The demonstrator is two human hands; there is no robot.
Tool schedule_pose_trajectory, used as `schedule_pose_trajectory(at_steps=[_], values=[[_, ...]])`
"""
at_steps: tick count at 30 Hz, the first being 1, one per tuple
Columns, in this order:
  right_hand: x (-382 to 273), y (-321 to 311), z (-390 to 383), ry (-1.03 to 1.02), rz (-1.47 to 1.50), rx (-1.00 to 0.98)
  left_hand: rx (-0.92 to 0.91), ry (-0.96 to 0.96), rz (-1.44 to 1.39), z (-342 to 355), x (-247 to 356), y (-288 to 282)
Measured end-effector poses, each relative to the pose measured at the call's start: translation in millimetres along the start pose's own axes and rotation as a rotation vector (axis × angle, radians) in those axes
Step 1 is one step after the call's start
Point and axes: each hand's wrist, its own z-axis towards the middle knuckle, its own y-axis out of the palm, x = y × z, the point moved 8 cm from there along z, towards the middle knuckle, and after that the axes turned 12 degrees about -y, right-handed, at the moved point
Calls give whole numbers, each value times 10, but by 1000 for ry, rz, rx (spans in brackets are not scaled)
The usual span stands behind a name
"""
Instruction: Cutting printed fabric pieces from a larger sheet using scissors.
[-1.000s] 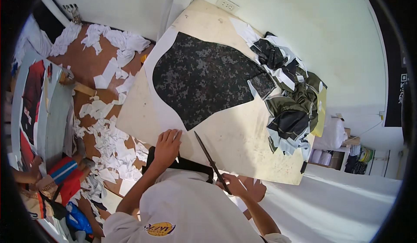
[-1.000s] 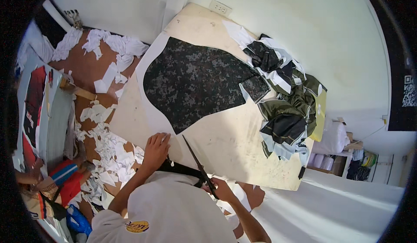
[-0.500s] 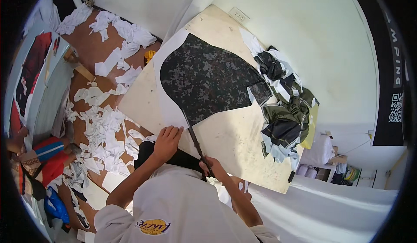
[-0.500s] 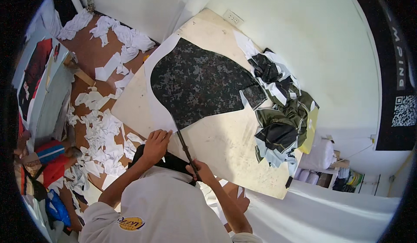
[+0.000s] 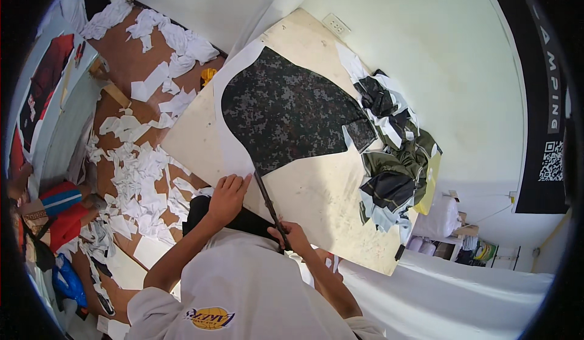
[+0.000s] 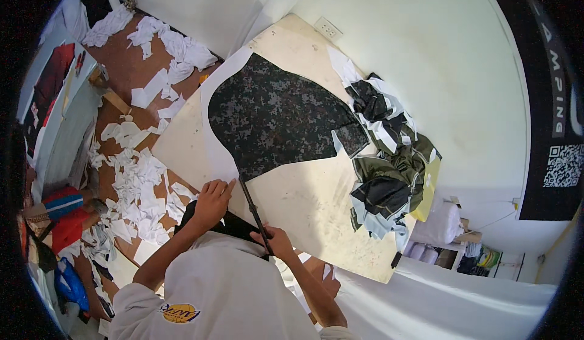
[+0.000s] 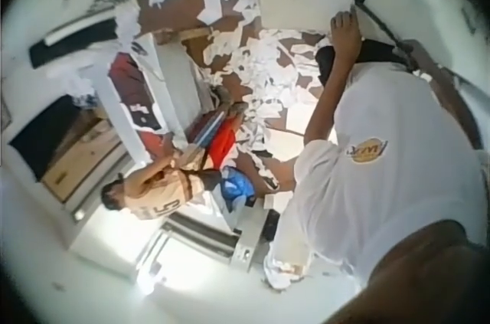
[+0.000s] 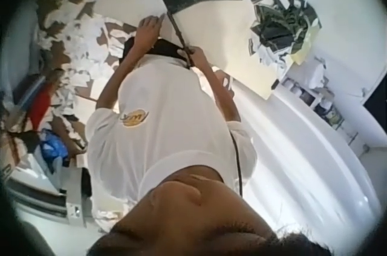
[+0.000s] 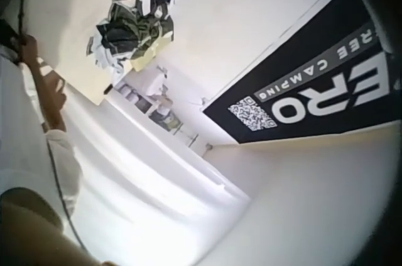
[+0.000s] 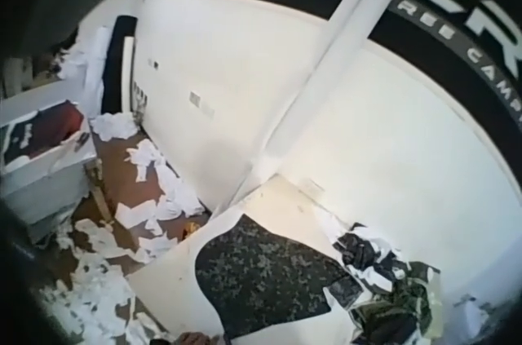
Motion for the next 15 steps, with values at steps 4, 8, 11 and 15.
schedule_pose_trajectory(at_steps=[4,8,11,15], values=[[9,-68,-15,13,-10,1,-11,-17,0,-3,-5,35],[23,-121,-9,71,41,-29,-2,-9,7,-22,8,47],[29,-146,41,113,116,-50,-12,-32,-5,-32,3,52],[-73,-205,246,18,67,-60,-12,-63,-22,-41,-4,36]])
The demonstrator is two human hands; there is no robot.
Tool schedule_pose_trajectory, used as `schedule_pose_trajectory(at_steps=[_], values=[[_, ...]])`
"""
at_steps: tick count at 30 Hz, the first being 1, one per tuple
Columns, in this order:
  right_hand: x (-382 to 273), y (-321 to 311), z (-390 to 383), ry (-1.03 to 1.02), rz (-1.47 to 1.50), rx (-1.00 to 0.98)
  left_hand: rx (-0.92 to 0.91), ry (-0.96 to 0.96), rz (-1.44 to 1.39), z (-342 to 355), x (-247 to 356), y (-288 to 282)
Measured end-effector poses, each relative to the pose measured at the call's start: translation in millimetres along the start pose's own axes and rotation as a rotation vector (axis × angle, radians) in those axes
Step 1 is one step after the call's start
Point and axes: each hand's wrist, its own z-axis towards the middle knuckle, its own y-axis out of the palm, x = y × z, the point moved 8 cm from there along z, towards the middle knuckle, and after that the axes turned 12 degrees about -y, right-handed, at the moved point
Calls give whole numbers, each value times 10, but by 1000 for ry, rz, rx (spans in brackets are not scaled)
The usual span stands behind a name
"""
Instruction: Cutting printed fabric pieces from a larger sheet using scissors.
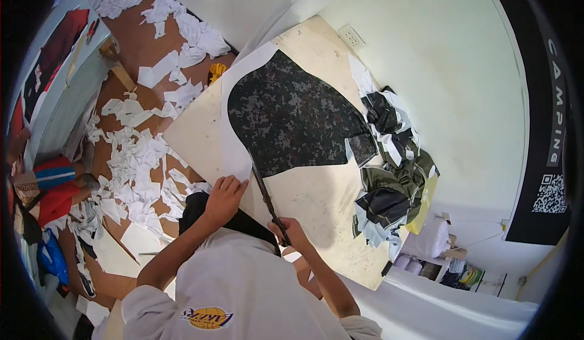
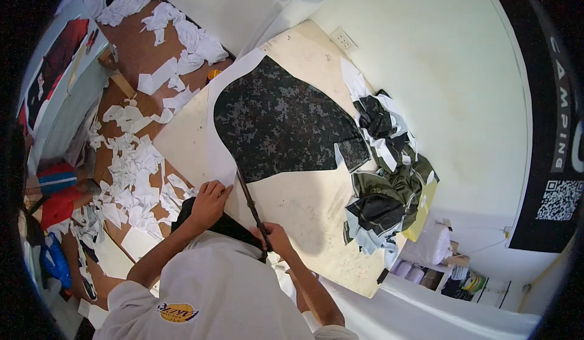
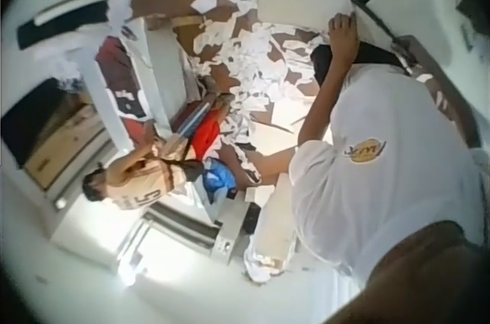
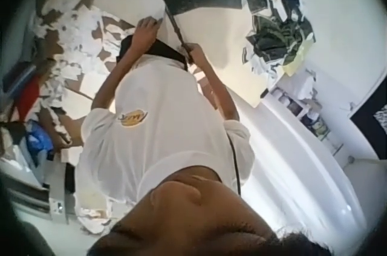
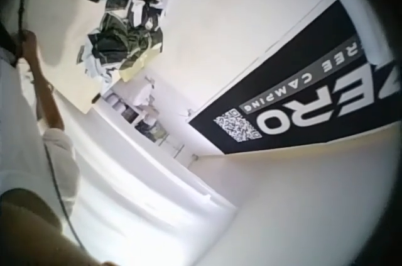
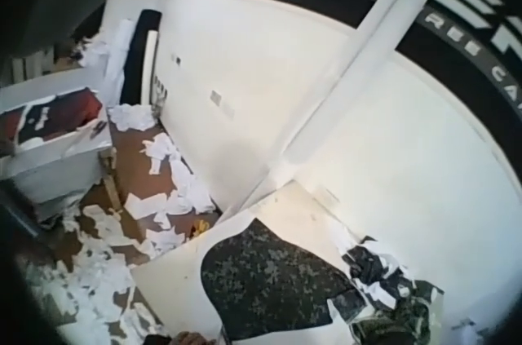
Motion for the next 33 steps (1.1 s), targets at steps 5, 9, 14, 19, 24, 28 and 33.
schedule_pose_trajectory(at_steps=[5,9,14,19,24,28,33], values=[[-80,-134,160,19,-216,-47,15,-20,11,-14,7,-20],[-153,-262,163,31,-245,-72,13,-54,-15,-11,-29,14],[-185,-379,179,134,-215,-129,55,-97,-170,-29,-105,10],[-393,-435,430,68,-241,-193,44,-99,-159,-35,-94,25],[-531,-519,575,-5,-371,-263,47,-115,-146,-8,-71,-12],[-489,-476,561,63,-187,-323,61,-136,-159,1,-70,-54],[-436,-342,535,73,-149,-351,53,-140,-172,8,-71,-61]])
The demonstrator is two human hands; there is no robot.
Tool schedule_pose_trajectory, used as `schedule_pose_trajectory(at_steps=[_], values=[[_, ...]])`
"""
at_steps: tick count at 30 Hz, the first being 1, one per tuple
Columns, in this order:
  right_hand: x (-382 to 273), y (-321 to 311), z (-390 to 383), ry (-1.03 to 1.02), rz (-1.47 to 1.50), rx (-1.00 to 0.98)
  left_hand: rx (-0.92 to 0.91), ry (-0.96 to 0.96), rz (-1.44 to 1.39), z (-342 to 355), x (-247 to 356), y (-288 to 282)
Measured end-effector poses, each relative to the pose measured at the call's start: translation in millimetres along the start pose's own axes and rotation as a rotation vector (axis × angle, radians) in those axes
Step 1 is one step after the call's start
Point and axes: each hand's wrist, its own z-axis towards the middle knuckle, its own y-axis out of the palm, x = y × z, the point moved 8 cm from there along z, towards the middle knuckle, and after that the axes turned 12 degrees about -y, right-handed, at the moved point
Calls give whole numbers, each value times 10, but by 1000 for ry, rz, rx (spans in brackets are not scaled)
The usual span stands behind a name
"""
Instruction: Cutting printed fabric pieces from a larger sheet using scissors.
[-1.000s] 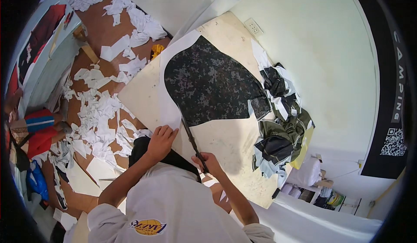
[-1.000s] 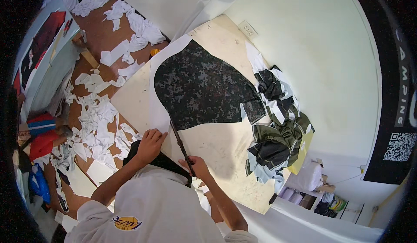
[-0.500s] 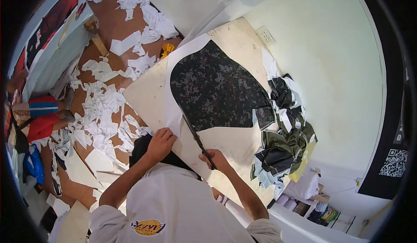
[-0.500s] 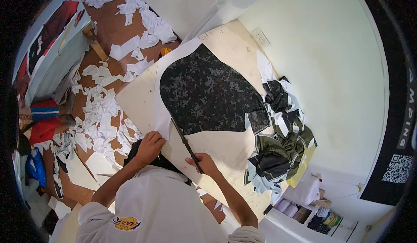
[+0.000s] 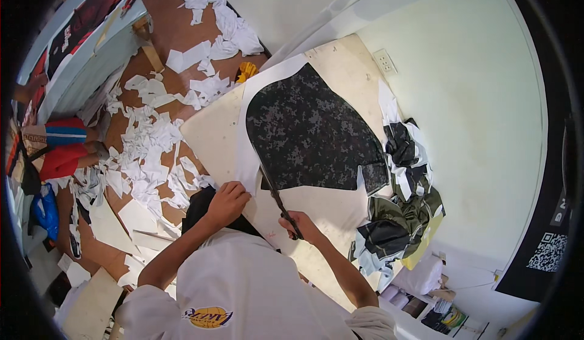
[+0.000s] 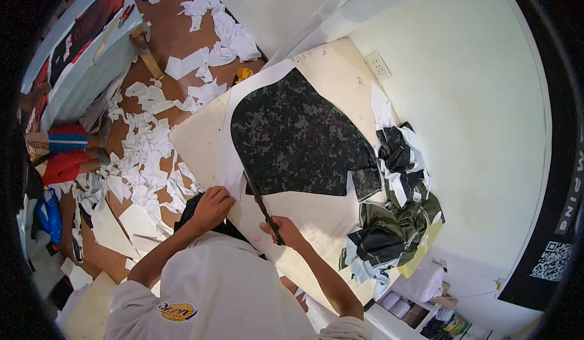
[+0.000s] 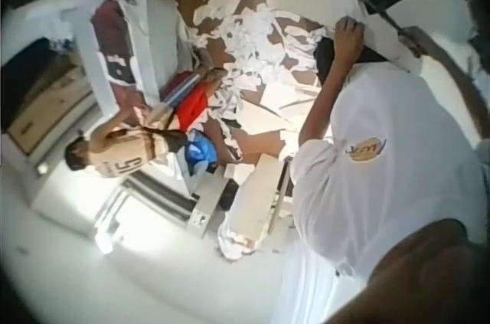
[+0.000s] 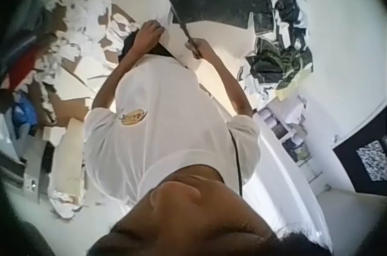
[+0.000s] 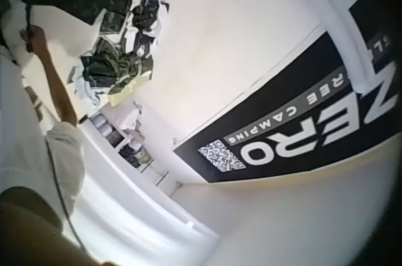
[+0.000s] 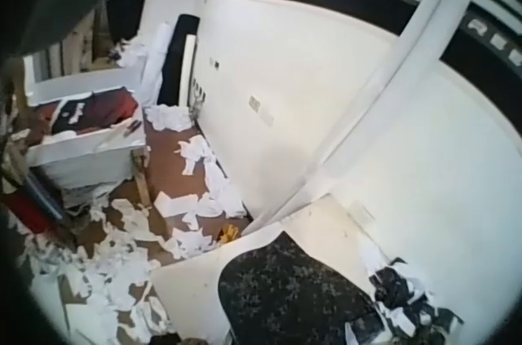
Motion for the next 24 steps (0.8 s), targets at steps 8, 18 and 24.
schedule_pose_trajectory(at_steps=[8,18,24], values=[[78,60,88,18,-37,77,7,15,-20,3,2,-16],[-2,-191,-32,16,-220,112,-2,61,-21,-55,45,-76],[-28,-116,89,-45,-152,101,-1,70,-15,-93,36,-79]])
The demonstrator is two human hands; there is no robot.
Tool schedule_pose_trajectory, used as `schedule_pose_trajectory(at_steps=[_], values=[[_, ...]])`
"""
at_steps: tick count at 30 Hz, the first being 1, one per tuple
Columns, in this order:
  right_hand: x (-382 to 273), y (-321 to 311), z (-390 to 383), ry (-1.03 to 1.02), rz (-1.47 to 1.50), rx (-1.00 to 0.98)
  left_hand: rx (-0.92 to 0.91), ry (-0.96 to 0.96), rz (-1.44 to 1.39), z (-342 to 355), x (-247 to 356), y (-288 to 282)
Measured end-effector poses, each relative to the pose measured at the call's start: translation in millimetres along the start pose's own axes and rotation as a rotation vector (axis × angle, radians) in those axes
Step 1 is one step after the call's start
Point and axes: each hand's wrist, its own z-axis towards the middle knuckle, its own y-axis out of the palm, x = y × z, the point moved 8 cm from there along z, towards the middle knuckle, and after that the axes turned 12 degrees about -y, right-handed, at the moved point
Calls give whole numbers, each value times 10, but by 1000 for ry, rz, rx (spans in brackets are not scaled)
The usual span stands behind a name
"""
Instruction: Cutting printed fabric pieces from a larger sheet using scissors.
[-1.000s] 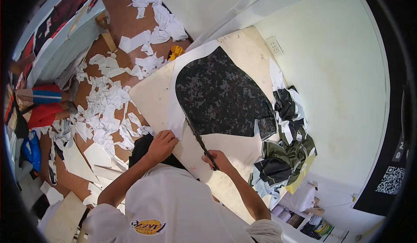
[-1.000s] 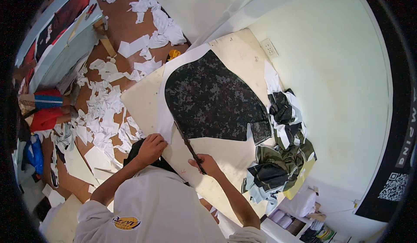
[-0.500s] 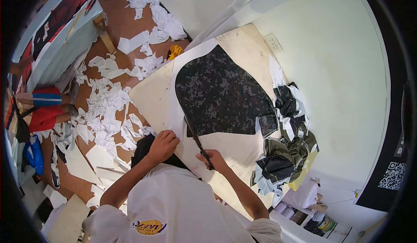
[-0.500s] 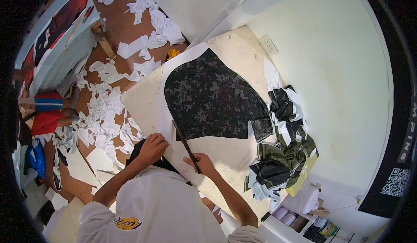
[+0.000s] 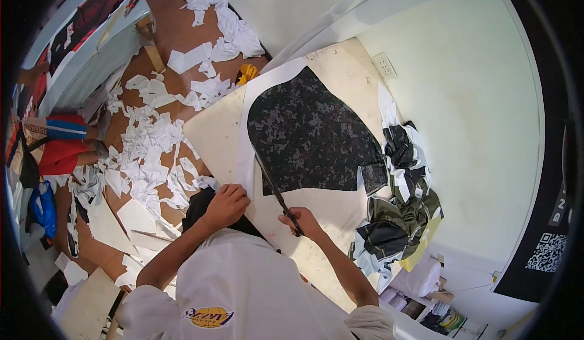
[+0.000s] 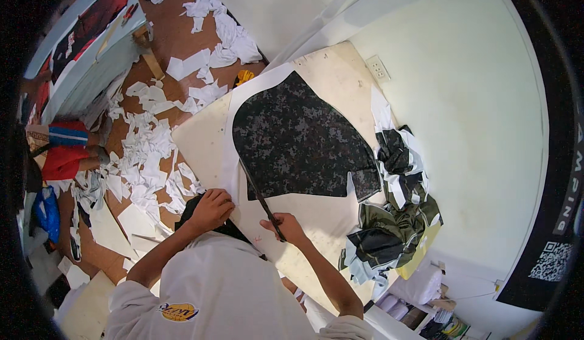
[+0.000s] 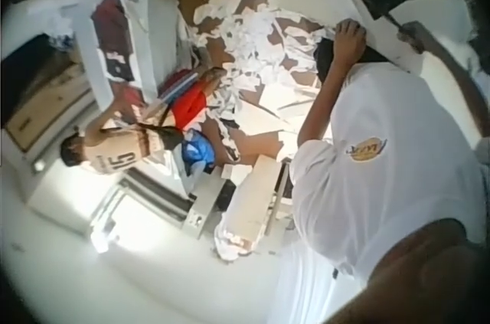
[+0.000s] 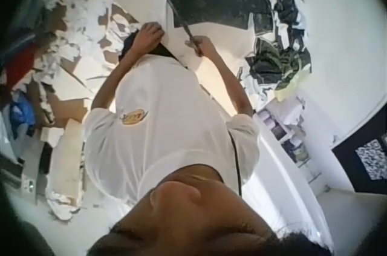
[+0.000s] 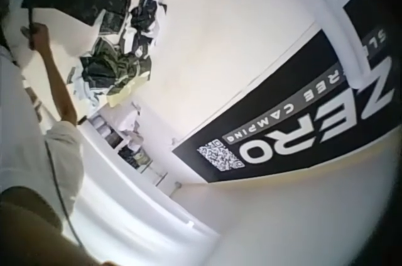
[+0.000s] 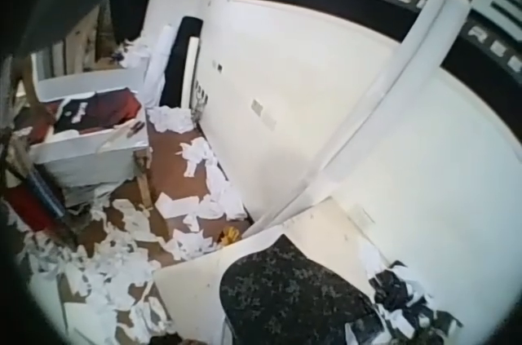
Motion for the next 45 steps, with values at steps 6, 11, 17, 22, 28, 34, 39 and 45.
schedule_pose_trajectory(at_steps=[6,11,17,22,28,34,39,45], values=[[-84,57,81,15,-40,31,-36,2,-32,-18,-24,-48],[-104,79,15,48,-68,47,-94,-1,-86,-18,-76,-85],[-139,157,64,59,-68,54,-101,56,-50,-25,-154,-185],[-300,271,122,14,-71,106,-202,80,-31,3,-240,-182],[-359,457,97,36,22,159,-271,123,10,-13,-226,-224],[-408,652,159,17,98,208,-333,178,66,-63,-185,-301],[-407,798,155,84,187,225,-379,222,35,-35,-226,-408],[-608,964,271,52,205,293,-531,337,-22,57,-365,-574]])
